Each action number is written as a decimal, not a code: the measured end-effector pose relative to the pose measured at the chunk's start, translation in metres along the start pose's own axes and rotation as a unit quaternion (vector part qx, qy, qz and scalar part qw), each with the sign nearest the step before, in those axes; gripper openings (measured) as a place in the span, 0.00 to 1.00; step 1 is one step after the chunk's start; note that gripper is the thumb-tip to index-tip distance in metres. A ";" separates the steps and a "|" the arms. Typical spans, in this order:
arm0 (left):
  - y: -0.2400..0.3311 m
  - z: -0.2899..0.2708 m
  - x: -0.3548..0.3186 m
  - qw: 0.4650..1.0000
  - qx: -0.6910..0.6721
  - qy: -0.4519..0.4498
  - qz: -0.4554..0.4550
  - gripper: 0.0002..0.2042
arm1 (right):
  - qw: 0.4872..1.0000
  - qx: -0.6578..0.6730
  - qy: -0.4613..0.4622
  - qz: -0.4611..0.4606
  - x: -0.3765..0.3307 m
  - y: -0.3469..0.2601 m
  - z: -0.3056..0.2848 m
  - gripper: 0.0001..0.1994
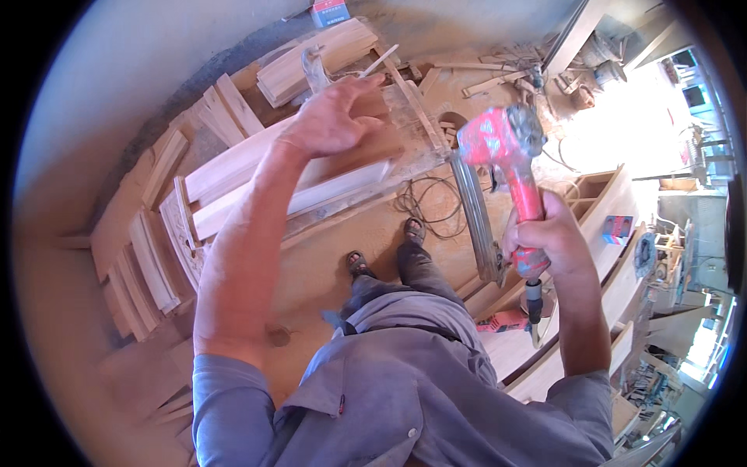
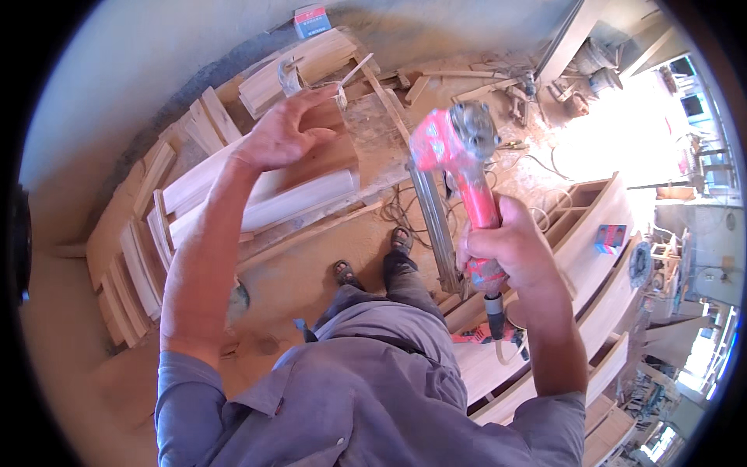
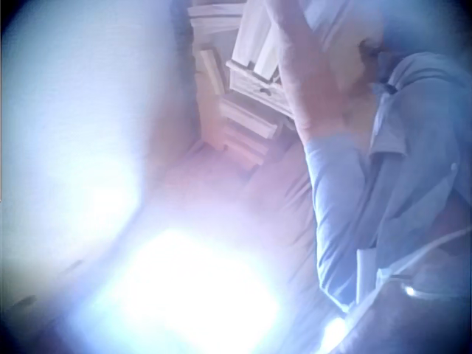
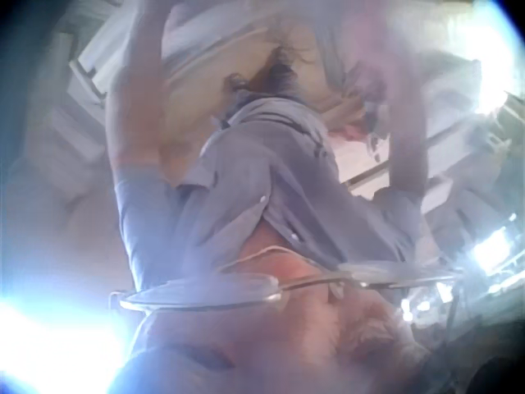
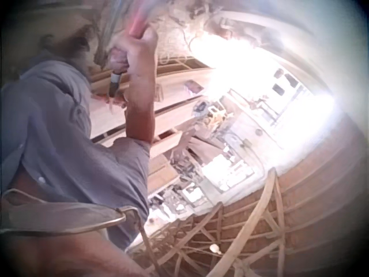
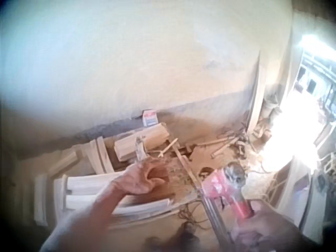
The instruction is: The person joins wooden panels using a jointer machine and then assembles them into a box using a nail gun and a hammer.
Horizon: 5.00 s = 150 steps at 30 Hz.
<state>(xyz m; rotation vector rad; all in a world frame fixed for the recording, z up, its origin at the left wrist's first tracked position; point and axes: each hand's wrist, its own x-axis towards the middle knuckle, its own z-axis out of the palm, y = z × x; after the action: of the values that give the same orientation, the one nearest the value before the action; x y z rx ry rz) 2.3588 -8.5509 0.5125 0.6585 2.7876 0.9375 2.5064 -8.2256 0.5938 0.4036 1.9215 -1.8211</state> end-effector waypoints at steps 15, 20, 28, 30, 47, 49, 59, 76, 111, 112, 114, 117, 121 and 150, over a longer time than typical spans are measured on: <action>0.046 -0.018 -0.132 0.964 0.057 -0.121 -0.231 0.22 | 0.965 0.096 0.023 0.244 0.040 0.135 -0.099 0.10; 0.105 0.066 -0.203 0.965 0.040 -0.059 -0.252 0.24 | 0.977 0.072 0.073 0.189 0.045 0.166 -0.109 0.09; 0.116 0.153 -0.241 0.982 -0.079 -0.055 -0.164 0.17 | 0.987 0.091 0.095 0.090 -0.008 0.157 -0.095 0.19; 0.119 0.172 -0.240 0.981 -0.106 -0.006 -0.160 0.16 | 0.988 0.078 0.106 0.078 -0.025 0.162 -0.094 0.23; 0.141 0.271 -0.066 0.966 -0.064 -0.006 -0.251 0.16 | 0.984 0.173 0.050 -0.006 -0.003 0.186 -0.124 0.09; 0.126 0.309 -0.050 0.955 -0.061 0.034 -0.288 0.18 | 0.984 0.164 0.066 0.004 0.016 0.191 -0.127 0.08; 0.096 0.351 0.028 0.946 -0.004 0.063 -0.317 0.27 | 0.967 0.248 0.064 0.006 0.041 0.178 -0.182 0.05; 0.045 0.387 0.076 0.937 -0.113 0.041 -0.328 0.24 | 0.983 0.112 0.136 0.058 0.159 0.141 -0.180 0.09; 0.009 0.236 0.106 0.987 -0.075 0.005 -0.140 0.24 | 0.898 0.245 -0.230 0.283 0.378 0.179 -0.187 0.19; 0.008 0.218 0.118 0.992 0.022 0.066 -0.104 0.22 | 0.894 0.253 -0.238 0.284 0.377 0.181 -0.186 0.18; -0.013 0.204 0.145 0.983 0.142 0.109 -0.047 0.19 | 0.885 0.266 -0.264 0.275 0.379 0.174 -0.181 0.15; -0.055 0.206 0.172 0.982 0.182 0.018 -0.037 0.16 | 0.891 0.274 -0.233 0.278 0.377 0.177 -0.180 0.08; -0.084 0.226 0.172 0.975 0.147 -0.123 -0.112 0.14 | 0.890 0.288 -0.235 0.264 0.377 0.184 -0.182 0.07; -0.086 0.231 0.177 0.968 0.166 -0.128 -0.135 0.10 | 0.904 0.275 -0.211 0.249 0.387 0.183 -0.180 0.09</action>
<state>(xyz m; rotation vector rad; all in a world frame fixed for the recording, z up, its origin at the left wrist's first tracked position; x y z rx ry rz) 2.2269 -8.4078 0.2797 0.3847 2.7228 0.3106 2.2473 -8.0705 0.2406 0.5601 0.8892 -1.8653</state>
